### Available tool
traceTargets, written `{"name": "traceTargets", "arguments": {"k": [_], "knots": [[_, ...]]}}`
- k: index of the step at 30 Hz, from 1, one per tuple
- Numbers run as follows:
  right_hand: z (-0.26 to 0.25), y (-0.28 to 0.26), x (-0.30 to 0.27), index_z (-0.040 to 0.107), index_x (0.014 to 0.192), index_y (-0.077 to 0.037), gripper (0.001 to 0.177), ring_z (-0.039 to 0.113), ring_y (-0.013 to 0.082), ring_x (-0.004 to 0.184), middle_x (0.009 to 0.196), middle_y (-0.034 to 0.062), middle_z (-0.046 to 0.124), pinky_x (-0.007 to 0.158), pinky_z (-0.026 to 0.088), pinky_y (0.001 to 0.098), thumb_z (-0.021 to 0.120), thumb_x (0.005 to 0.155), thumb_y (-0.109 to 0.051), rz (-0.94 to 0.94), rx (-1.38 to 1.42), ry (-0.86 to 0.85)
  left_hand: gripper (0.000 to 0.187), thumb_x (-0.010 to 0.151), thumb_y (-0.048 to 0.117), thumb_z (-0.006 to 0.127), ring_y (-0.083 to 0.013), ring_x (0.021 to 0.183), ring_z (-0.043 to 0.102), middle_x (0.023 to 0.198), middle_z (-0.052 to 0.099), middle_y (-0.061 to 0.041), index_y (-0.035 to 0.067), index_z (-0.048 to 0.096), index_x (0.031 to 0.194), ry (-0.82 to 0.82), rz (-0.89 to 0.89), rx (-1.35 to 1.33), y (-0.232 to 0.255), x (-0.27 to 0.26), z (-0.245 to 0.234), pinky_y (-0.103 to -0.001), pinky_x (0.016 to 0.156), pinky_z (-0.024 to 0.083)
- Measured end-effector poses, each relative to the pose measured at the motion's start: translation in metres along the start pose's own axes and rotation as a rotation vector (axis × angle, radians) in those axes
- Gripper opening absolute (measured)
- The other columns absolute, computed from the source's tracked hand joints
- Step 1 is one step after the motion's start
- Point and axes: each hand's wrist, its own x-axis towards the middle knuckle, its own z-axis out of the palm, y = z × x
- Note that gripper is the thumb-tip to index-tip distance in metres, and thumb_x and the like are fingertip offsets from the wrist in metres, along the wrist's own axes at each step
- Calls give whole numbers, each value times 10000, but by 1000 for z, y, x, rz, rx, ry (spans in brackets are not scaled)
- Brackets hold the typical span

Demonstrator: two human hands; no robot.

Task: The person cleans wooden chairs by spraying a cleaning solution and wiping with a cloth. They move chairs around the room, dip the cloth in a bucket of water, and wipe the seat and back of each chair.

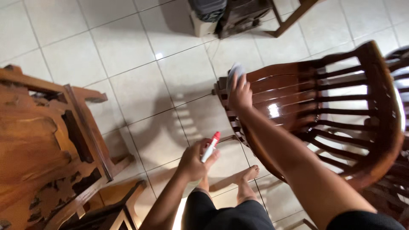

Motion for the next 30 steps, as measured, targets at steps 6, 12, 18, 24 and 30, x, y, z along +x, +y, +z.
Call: {"name": "traceTargets", "arguments": {"k": [6,12,18,24,30], "knots": [[-66,11,-180,350,1519,-75,837,514,534,1211,1503,308,373,971,501,573,681,772,-252,-180,-158,-11,435,879,420,685,-193,548,632,844,723,-96,68,683,1136,-126,-102,-77,15,-1,5,-309,557,533],[-91,126,-334,372,1561,-118,778,548,363,1251,1523,191,458,1019,486,483,665,844,-197,-300,-135,-66,426,861,390,716,-115,555,626,922,736,-6,56,685,1124,-142,-10,-88,38,-6,56,-320,519,553],[-117,333,-396,413,1484,-114,821,431,419,1374,1479,157,454,1145,337,564,725,759,-342,-247,136,-65,394,866,369,718,-134,516,614,812,705,-23,51,709,1098,-200,40,20,67,-21,131,-305,509,510],[-76,308,-413,393,1547,-100,878,165,512,1523,1672,208,175,1242,230,523,792,776,-234,486,437,65,329,901,310,696,-107,521,571,777,661,-18,41,691,1091,-293,80,0,103,-42,230,-293,500,499],[-38,251,-392,122,1593,33,1058,128,597,1485,1616,442,-74,1197,264,527,788,842,-301,826,823,410,302,917,245,692,-77,578,588,846,657,-19,21,676,1120,-398,90,-140,138,-48,327,-270,485,509]]}}
